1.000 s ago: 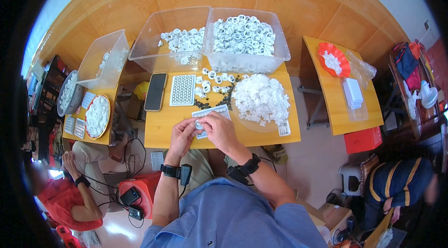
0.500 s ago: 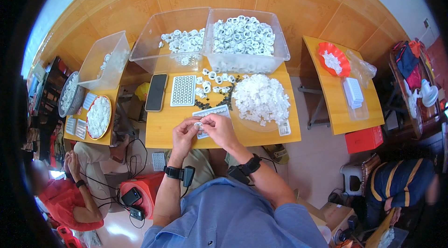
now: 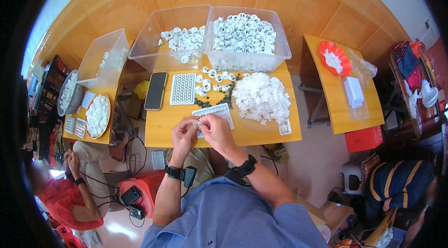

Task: The person assembles components by hand by fitting small black parts into white plastic bases and placing the finished units into a grid tray. They also occasionally sort loose white plastic pieces from a pile into a clear bin.

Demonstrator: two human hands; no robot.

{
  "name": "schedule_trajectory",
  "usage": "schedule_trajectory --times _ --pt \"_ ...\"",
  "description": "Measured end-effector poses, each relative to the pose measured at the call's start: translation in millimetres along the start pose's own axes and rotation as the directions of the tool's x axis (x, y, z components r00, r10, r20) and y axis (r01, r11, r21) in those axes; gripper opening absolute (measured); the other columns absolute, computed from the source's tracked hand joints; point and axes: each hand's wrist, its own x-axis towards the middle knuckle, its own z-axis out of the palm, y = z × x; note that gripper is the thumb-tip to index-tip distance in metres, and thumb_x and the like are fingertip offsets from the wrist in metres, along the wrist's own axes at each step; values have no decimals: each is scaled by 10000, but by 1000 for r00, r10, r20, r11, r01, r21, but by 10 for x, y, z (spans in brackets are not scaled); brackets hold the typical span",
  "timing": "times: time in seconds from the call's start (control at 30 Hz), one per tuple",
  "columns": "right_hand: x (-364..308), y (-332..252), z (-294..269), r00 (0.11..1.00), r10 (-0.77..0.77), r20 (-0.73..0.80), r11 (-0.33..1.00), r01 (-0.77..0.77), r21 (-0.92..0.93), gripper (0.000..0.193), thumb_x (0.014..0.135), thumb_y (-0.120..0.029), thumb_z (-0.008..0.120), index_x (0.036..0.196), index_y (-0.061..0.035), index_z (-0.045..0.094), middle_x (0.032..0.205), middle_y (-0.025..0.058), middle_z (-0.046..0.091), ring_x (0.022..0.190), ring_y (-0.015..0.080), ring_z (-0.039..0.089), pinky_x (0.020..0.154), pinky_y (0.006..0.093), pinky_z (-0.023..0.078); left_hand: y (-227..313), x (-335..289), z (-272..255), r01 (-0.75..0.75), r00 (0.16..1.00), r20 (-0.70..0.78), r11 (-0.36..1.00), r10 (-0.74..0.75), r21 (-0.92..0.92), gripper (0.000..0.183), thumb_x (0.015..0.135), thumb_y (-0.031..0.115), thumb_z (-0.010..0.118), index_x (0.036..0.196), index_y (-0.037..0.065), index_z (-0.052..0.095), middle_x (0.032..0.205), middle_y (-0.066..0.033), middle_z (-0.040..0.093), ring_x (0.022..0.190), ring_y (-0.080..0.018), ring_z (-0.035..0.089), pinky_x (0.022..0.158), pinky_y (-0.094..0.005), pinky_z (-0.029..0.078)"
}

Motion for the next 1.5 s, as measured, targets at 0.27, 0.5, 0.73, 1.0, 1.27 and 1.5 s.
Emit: schedule_trajectory --times 0.27,0.5,0.73,1.0,1.27,1.5 --pt "-3 17 21 999 -16 -40 999 15 -28 74 837 0 646 906 19 665 821 173 709 731 306 710 643 382 556 -7 14 -7 30 999 16 1000 -30 9 143 955 -42 616 1086 -36 673 1166 -83 673 835 -96 630 745 -243 530" --pt "20 47 28 999 39 -22 998 -38 47 101 830 -23 677 919 22 672 836 177 717 743 295 717 658 356 560 -20 -3 -2 24 1000 -3 999 -23 48 160 956 -45 609 1103 -34 671 1150 -77 678 828 -90 625 743 -239 527" --pt "-14 69 14 1000 -14 0 999 14 -38 132 830 -32 684 950 19 665 832 174 717 745 286 719 664 357 560 -21 -13 7 24 1000 6 999 -25 24 148 949 -48 610 1077 -36 684 1140 -80 679 810 -92 624 736 -237 525" --pt "15 89 7 999 42 -23 991 -38 127 109 857 -43 688 944 20 672 832 157 725 727 244 724 640 329 555 31 27 59 19 996 -82 1000 -17 24 158 954 -37 608 1095 -36 677 1104 -68 661 833 -105 649 761 -240 545" --pt "30 41 -37 999 35 3 993 -35 114 108 861 -45 687 949 13 669 848 144 719 731 233 717 643 326 555 22 16 -8 107 994 -30 994 -107 -2 166 958 -28 609 1112 -27 673 1077 -73 628 905 -155 684 802 -273 581" --pt "48 -13 -28 997 -76 -16 997 76 0 86 828 -11 664 908 10 642 815 152 656 734 291 684 632 375 547 39 0 50 -35 998 -49 998 38 51 149 944 -60 617 1068 -35 695 1077 -74 627 876 -143 672 804 -263 580"
